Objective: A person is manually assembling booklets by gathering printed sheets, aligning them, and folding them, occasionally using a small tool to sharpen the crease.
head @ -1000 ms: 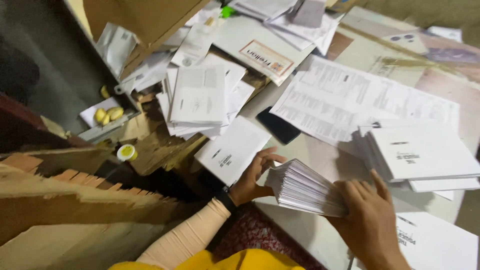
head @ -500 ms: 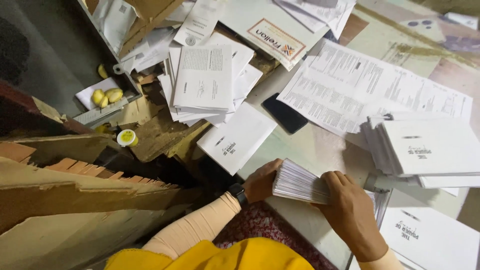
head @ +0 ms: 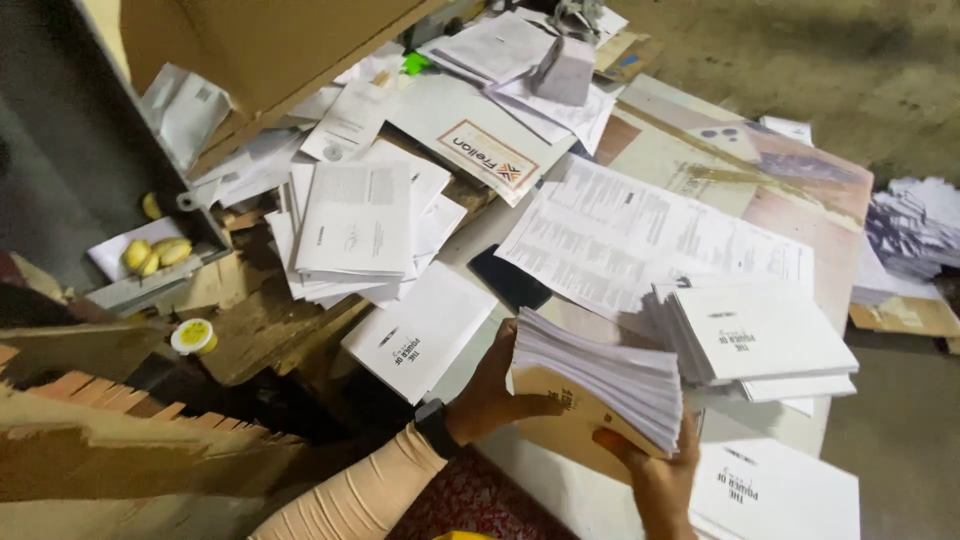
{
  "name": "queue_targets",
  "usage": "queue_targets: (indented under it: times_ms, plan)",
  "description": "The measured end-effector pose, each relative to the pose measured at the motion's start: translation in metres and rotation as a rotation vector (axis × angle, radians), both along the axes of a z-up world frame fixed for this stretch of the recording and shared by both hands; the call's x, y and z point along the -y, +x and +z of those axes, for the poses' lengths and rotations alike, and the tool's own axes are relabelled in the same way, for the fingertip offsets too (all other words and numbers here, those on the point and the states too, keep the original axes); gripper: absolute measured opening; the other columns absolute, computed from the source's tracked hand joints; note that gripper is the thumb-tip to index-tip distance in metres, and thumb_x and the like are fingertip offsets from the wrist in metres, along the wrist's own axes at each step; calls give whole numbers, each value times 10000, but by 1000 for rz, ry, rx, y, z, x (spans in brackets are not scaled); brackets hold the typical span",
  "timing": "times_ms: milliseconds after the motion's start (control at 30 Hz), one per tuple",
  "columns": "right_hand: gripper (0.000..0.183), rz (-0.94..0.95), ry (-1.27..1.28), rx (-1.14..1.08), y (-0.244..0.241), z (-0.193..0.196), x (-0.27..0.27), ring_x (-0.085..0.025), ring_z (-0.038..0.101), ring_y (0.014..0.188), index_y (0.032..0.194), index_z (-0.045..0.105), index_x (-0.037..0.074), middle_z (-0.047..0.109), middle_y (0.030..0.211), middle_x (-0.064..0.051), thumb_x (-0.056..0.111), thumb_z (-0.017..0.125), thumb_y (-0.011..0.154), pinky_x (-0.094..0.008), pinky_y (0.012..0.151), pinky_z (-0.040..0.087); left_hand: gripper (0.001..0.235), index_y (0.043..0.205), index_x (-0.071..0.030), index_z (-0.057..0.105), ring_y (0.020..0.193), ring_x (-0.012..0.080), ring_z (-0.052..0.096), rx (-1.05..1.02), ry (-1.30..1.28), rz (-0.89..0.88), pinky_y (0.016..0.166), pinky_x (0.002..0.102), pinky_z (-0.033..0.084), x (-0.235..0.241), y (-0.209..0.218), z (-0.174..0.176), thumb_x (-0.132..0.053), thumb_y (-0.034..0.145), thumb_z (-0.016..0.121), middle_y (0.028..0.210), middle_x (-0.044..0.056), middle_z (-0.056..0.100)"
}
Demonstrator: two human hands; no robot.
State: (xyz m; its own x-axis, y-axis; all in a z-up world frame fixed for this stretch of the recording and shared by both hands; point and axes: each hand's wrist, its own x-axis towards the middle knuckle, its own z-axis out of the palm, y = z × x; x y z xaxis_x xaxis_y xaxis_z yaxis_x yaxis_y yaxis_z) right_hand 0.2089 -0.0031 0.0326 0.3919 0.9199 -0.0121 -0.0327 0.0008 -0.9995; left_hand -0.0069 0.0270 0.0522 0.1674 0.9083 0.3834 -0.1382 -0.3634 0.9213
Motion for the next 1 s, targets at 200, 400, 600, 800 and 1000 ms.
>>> queue_targets:
  times_ms: [200,400,600,800,1000]
  plan:
    - [486,139,-333,-6,-39,4,20,-275,613,956,1039,670,50,683,1034,-104,29,739,558,-389,863,490,779,1250,-107,341,1165,227,445,-90,-24,-74,977,392,410,-6,8,-73,-376,695,817,1178,72,393]
    - [443,154,-96,138,-16,-52,3,-258,646,946,995,721,83,711,1009,-72,101,808,560,-391,836,526,895,1394,-38,322,1291,334,438,-90,61,17,1090,480,393,-2,17,-53,-376,709,788,1345,174,402]
    - [438,271,-154,222,6,-68,4,-234,680,908,910,746,63,753,946,-84,45,853,486,-363,850,530,1212,1514,14,48,1383,287,323,19,5,-86,1152,509,262,0,11,-56,-489,683,772,1474,152,336]
    - [1383,425,113,114,-8,30,9,-292,385,1361,1536,95,165,385,1488,-193,391,731,329,-489,1125,276,1198,1512,-13,-38,1477,393,175,-100,142,-66,1183,574,197,6,2,-34,-563,733,687,1564,264,149]
    - [1129,614,208,43,12,51,-2,-359,424,1303,1497,204,99,354,1474,-262,732,580,640,-506,996,446,1157,1506,-4,-32,1488,414,140,-162,203,-44,1200,553,192,10,1,-21,-515,756,686,1583,265,113]
